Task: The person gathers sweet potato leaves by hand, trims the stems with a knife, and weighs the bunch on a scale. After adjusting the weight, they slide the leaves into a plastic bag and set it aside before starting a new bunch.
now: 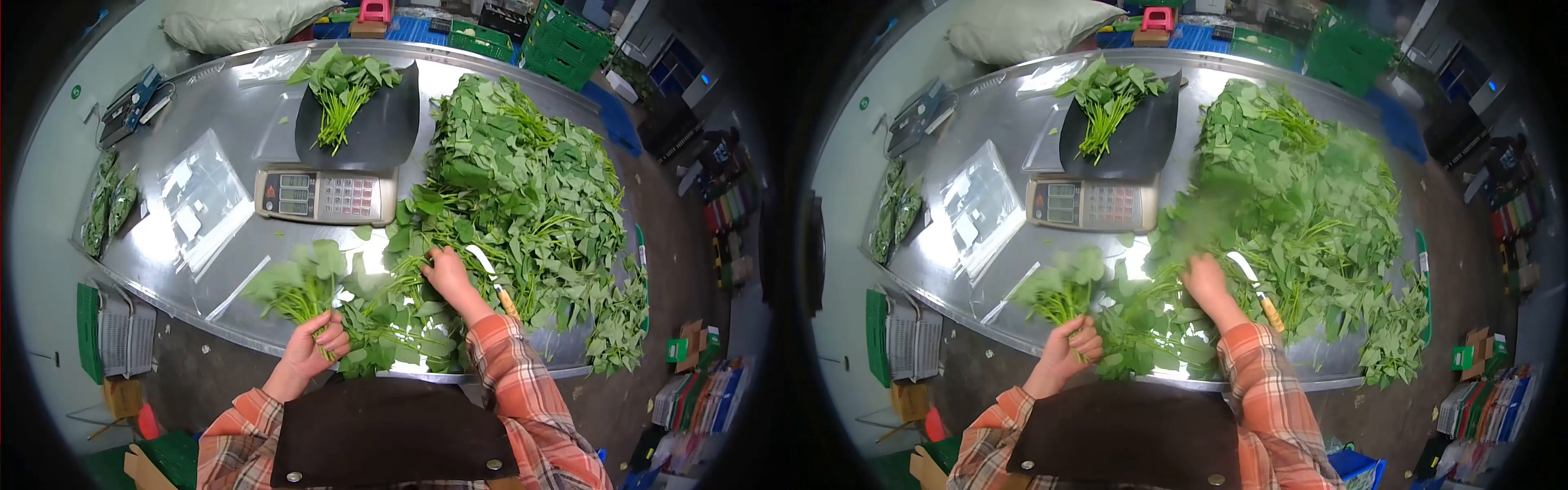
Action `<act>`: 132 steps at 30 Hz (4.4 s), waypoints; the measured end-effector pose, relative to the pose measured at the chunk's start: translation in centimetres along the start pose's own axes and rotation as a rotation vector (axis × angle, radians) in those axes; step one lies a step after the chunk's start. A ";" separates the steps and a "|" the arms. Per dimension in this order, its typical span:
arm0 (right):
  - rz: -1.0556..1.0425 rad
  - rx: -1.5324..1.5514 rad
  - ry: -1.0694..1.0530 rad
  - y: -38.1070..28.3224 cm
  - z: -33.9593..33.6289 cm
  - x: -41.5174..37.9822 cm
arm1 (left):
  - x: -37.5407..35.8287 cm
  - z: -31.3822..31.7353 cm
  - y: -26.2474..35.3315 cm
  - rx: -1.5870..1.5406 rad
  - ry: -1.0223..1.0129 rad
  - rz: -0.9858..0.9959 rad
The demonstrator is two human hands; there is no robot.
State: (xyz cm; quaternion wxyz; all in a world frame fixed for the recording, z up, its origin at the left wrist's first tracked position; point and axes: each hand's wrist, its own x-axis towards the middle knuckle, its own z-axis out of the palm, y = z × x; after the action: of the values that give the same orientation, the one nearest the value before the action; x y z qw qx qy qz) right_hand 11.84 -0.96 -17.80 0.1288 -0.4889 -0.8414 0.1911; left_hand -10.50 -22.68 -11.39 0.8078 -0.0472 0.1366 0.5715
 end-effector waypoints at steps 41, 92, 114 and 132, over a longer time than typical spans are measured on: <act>-0.636 0.744 0.050 -11.9 -5.8 -10.7 | 3.8 -5.1 -0.6 0.265 0.478 0.291; 0.409 1.278 -0.395 -10.0 -1.8 -4.0 | 3.1 1.8 -4.5 0.836 0.472 0.427; -0.095 0.167 -0.260 -6.3 -0.8 -4.6 | 1.6 -0.1 0.9 0.378 0.452 0.515; 0.162 1.063 -0.104 -9.7 -2.0 -7.7 | 4.6 2.4 -3.7 0.532 0.395 0.459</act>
State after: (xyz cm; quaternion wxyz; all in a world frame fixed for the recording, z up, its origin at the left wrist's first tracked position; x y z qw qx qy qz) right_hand 8.89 -11.62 -11.85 0.3015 -0.4096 -0.5936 0.6237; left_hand -5.21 -19.20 -10.60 0.6016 0.0865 0.4394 0.6615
